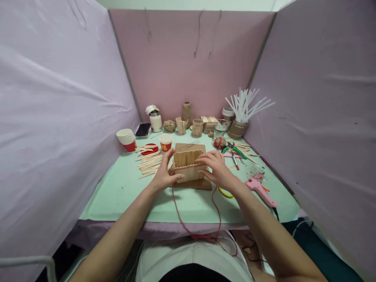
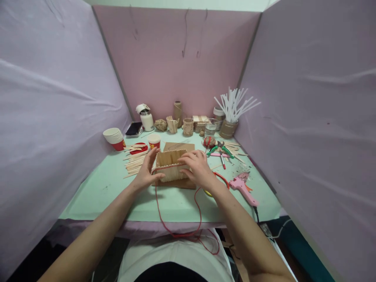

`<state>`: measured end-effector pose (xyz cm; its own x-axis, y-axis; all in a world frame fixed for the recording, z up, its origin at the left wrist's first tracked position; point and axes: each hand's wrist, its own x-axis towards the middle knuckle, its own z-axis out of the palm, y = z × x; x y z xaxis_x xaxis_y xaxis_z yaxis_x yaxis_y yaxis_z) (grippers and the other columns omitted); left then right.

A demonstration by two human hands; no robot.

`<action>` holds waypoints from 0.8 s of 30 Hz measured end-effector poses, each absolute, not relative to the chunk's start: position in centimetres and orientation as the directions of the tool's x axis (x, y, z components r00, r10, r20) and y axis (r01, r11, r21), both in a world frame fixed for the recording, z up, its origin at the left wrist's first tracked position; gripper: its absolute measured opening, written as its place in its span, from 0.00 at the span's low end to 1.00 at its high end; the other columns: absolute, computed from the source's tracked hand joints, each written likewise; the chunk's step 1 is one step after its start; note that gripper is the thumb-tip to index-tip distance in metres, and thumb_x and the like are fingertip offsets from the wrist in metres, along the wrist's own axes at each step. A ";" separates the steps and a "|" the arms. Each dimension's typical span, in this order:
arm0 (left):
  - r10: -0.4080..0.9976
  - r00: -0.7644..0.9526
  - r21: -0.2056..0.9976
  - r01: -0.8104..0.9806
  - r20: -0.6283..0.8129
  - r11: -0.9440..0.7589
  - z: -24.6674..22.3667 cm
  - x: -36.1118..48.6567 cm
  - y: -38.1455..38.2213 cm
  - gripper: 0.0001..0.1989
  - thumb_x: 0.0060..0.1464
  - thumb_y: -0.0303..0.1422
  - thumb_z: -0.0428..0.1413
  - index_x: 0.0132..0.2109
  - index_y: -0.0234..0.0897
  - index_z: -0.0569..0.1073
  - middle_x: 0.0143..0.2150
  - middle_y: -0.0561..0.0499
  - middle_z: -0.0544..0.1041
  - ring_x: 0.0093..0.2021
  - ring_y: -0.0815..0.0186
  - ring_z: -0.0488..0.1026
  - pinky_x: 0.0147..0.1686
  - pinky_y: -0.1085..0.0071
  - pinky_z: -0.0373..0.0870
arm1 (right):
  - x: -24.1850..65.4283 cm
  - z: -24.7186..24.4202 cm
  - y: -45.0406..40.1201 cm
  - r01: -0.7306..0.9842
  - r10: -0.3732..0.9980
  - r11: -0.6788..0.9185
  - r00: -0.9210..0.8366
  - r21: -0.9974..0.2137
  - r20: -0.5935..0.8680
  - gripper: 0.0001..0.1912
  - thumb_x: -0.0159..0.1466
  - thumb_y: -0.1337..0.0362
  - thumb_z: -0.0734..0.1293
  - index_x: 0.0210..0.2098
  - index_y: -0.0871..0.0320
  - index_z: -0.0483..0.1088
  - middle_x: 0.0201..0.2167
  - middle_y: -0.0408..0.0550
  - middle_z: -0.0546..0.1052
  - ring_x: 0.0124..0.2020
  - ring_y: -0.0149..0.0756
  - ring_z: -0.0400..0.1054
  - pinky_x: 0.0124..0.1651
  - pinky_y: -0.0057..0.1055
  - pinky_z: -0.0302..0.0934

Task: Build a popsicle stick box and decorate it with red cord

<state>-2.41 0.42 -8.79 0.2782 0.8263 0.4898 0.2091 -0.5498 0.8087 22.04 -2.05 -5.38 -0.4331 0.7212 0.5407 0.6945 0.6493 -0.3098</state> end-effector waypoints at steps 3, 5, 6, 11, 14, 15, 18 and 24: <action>0.737 0.194 0.582 0.498 0.647 -0.642 -6.0 -2.7 -0.8 0.42 0.45 0.42 0.65 0.64 0.40 0.57 0.63 0.39 0.63 0.63 0.51 0.60 0.61 0.55 0.55 | 22.7 -4.5 -1.8 0.718 0.720 0.640 -0.437 -0.273 0.538 0.15 0.61 0.62 0.69 0.48 0.51 0.71 0.50 0.49 0.74 0.51 0.47 0.60 0.57 0.47 0.50; 0.697 0.258 0.440 0.619 0.669 -0.651 -3.9 -2.2 -1.4 0.28 0.49 0.39 0.63 0.56 0.40 0.67 0.54 0.42 0.72 0.57 0.52 0.67 0.58 0.54 0.56 | 23.2 -4.0 -1.5 0.738 0.725 0.630 -0.449 -0.241 0.522 0.15 0.60 0.61 0.70 0.48 0.52 0.72 0.50 0.49 0.75 0.51 0.48 0.60 0.56 0.48 0.50; 0.703 0.334 0.383 0.654 0.628 -0.653 -3.1 -1.7 -1.6 0.21 0.51 0.38 0.63 0.52 0.41 0.70 0.49 0.44 0.75 0.53 0.53 0.70 0.56 0.53 0.57 | 23.3 -3.7 -1.3 0.747 0.729 0.627 -0.462 -0.222 0.506 0.14 0.60 0.61 0.70 0.46 0.52 0.72 0.48 0.48 0.76 0.51 0.49 0.60 0.56 0.48 0.49; 0.728 0.560 0.232 0.706 0.395 -0.669 -2.0 1.4 -0.9 0.13 0.50 0.32 0.62 0.44 0.39 0.74 0.40 0.45 0.79 0.43 0.53 0.74 0.44 0.60 0.64 | 23.0 -2.9 -0.8 0.764 0.732 0.632 -0.534 -0.129 0.423 0.05 0.61 0.63 0.69 0.38 0.51 0.75 0.38 0.46 0.79 0.47 0.47 0.62 0.55 0.49 0.46; 0.764 0.553 0.255 0.727 0.332 -0.637 -2.6 2.6 -0.3 0.08 0.53 0.31 0.59 0.42 0.39 0.74 0.34 0.47 0.79 0.36 0.56 0.75 0.35 0.66 0.64 | 22.6 -2.7 -0.7 0.762 0.730 0.638 -0.550 -0.115 0.406 0.04 0.62 0.64 0.68 0.36 0.52 0.75 0.36 0.45 0.79 0.45 0.45 0.62 0.54 0.48 0.45; 0.775 0.542 0.275 0.730 0.325 -0.626 -2.7 2.7 -0.2 0.07 0.54 0.32 0.58 0.41 0.39 0.74 0.33 0.48 0.78 0.34 0.57 0.75 0.33 0.67 0.63 | 22.6 -2.8 -0.7 0.760 0.729 0.640 -0.552 -0.116 0.405 0.03 0.62 0.64 0.68 0.36 0.52 0.75 0.35 0.45 0.79 0.44 0.44 0.61 0.54 0.47 0.45; 0.791 0.520 0.322 0.726 0.322 -0.608 -3.0 2.9 -0.2 0.09 0.55 0.32 0.57 0.44 0.40 0.73 0.33 0.50 0.78 0.33 0.59 0.75 0.31 0.69 0.63 | 22.6 -2.9 -0.6 0.750 0.718 0.651 -0.559 -0.117 0.414 0.04 0.64 0.63 0.67 0.34 0.53 0.74 0.33 0.44 0.78 0.43 0.42 0.61 0.54 0.45 0.45; 0.812 0.505 0.343 0.738 0.292 -0.582 -2.7 3.1 -0.5 0.12 0.56 0.32 0.57 0.48 0.40 0.72 0.38 0.50 0.79 0.38 0.60 0.76 0.34 0.70 0.66 | 22.4 -2.9 -0.5 0.744 0.718 0.659 -0.578 -0.110 0.387 0.08 0.66 0.64 0.64 0.30 0.57 0.72 0.30 0.45 0.76 0.41 0.40 0.60 0.54 0.43 0.42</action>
